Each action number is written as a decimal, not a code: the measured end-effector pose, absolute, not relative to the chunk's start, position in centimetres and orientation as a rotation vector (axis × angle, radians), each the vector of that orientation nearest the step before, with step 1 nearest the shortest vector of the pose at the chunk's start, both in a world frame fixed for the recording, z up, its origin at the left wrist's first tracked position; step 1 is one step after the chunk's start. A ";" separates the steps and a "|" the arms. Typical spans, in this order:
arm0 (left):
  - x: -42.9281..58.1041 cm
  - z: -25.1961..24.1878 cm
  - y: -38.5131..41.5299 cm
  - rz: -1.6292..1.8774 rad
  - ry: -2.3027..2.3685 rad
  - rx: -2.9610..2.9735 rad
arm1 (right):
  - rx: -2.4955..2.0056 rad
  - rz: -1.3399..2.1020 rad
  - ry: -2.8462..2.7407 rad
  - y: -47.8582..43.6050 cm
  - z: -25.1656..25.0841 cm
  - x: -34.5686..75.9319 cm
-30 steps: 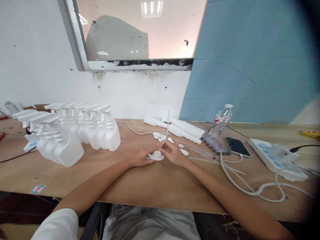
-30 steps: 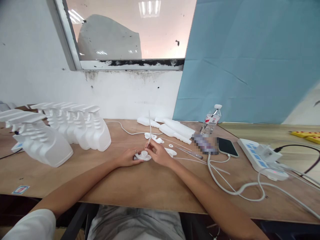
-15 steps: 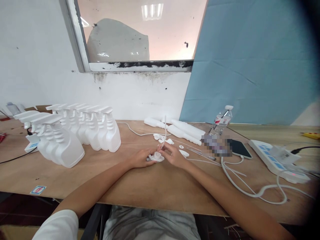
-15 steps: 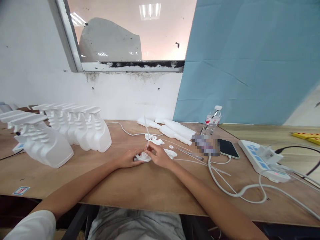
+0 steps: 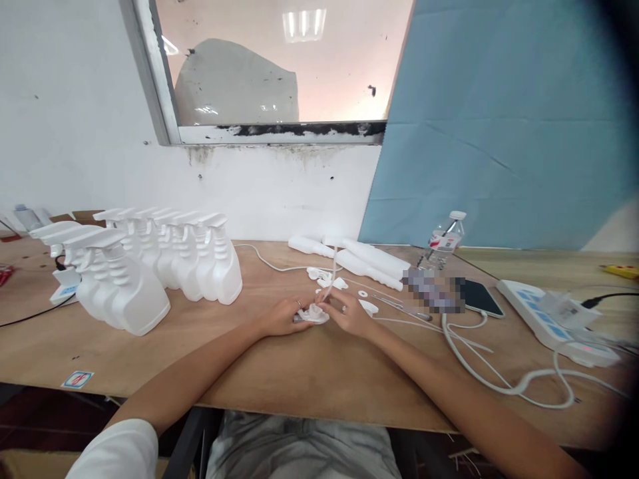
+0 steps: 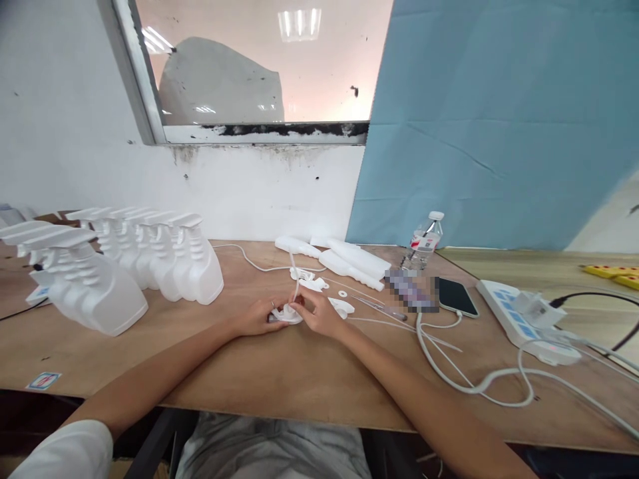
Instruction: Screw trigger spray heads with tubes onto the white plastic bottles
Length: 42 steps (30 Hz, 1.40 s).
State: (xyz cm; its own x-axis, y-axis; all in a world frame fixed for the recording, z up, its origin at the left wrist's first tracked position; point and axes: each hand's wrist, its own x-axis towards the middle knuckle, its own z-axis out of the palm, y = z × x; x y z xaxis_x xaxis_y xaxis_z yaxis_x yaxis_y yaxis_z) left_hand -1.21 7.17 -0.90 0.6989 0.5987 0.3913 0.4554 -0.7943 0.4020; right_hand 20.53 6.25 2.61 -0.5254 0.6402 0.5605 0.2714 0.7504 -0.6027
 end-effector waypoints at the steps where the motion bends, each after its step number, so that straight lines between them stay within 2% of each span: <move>1: -1.2 -1.0 7.2 0.748 0.843 2.636 | -0.706 0.580 -2.123 6.4 2.6 20.4; 14: -1.1 -1.6 7.7 0.730 0.885 2.658 | -0.744 0.480 -2.153 7.2 1.7 19.8; 27: -1.1 -1.7 7.8 0.759 0.837 2.585 | -0.757 0.563 -2.142 7.6 1.0 19.6; 42: -1.6 -0.9 8.7 1.027 0.909 2.048 | -0.964 0.664 -2.118 7.7 0.1 20.0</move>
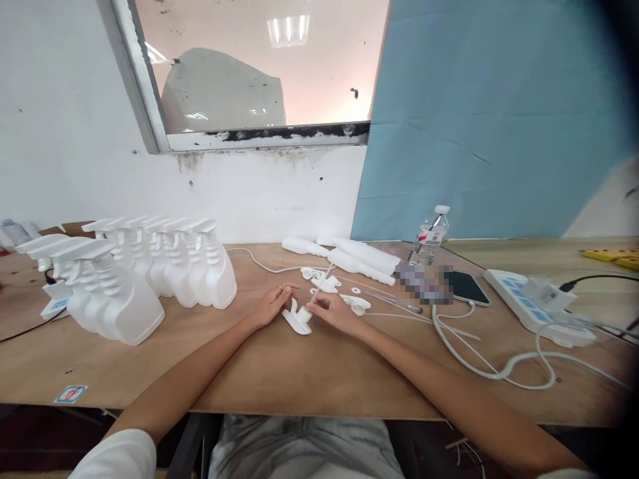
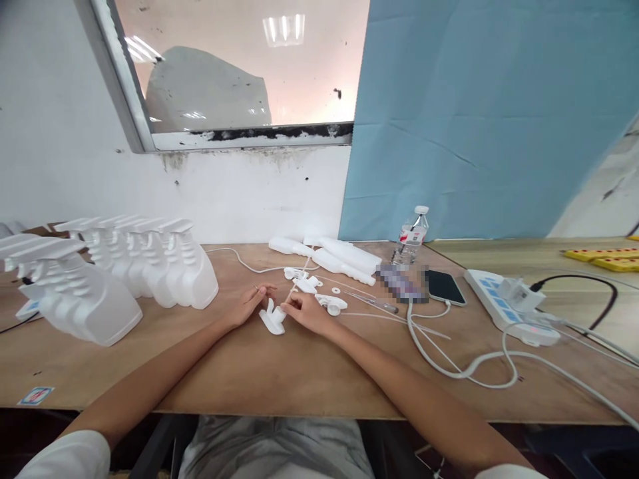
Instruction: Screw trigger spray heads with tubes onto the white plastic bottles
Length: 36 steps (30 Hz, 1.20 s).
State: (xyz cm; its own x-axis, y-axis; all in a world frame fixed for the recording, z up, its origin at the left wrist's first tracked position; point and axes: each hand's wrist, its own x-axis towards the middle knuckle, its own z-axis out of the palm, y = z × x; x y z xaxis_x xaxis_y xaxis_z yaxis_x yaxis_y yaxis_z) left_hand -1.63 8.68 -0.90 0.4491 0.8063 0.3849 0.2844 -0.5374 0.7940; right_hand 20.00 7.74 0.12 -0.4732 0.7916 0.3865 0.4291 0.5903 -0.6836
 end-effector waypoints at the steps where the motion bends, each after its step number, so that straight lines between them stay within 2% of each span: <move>1: -1.6 -0.9 8.7 1.011 0.911 2.037 | -0.994 0.654 -2.122 7.8 0.0 20.0; 12: -1.1 -0.9 8.5 0.830 0.964 2.216 | -1.257 0.177 -2.191 9.1 1.3 22.0; 18: -1.5 -0.4 7.8 0.774 0.944 2.291 | -1.481 -0.197 -1.994 13.1 2.7 27.9; 23: -1.4 0.0 6.9 0.661 0.740 2.551 | -1.819 -0.526 -1.860 15.8 1.0 33.4; 27: -1.4 0.2 6.6 0.761 0.700 2.352 | -1.803 -0.436 -1.871 16.8 -0.4 35.6; 34: -2.5 0.0 8.4 1.374 0.769 1.611 | -1.473 -0.224 -1.642 17.3 1.4 36.3; 36: -3.3 -0.1 9.5 1.532 0.743 1.376 | -1.343 -0.004 -1.428 17.4 1.9 36.3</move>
State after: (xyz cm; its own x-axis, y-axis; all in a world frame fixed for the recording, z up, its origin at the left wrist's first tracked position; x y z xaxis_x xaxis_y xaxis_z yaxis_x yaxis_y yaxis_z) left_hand -3.28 9.50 -0.08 0.0445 0.9071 0.4186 -0.2331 -0.3980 0.8873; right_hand 36.31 17.38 1.94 0.2682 0.6867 0.6756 0.6904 0.3522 -0.6320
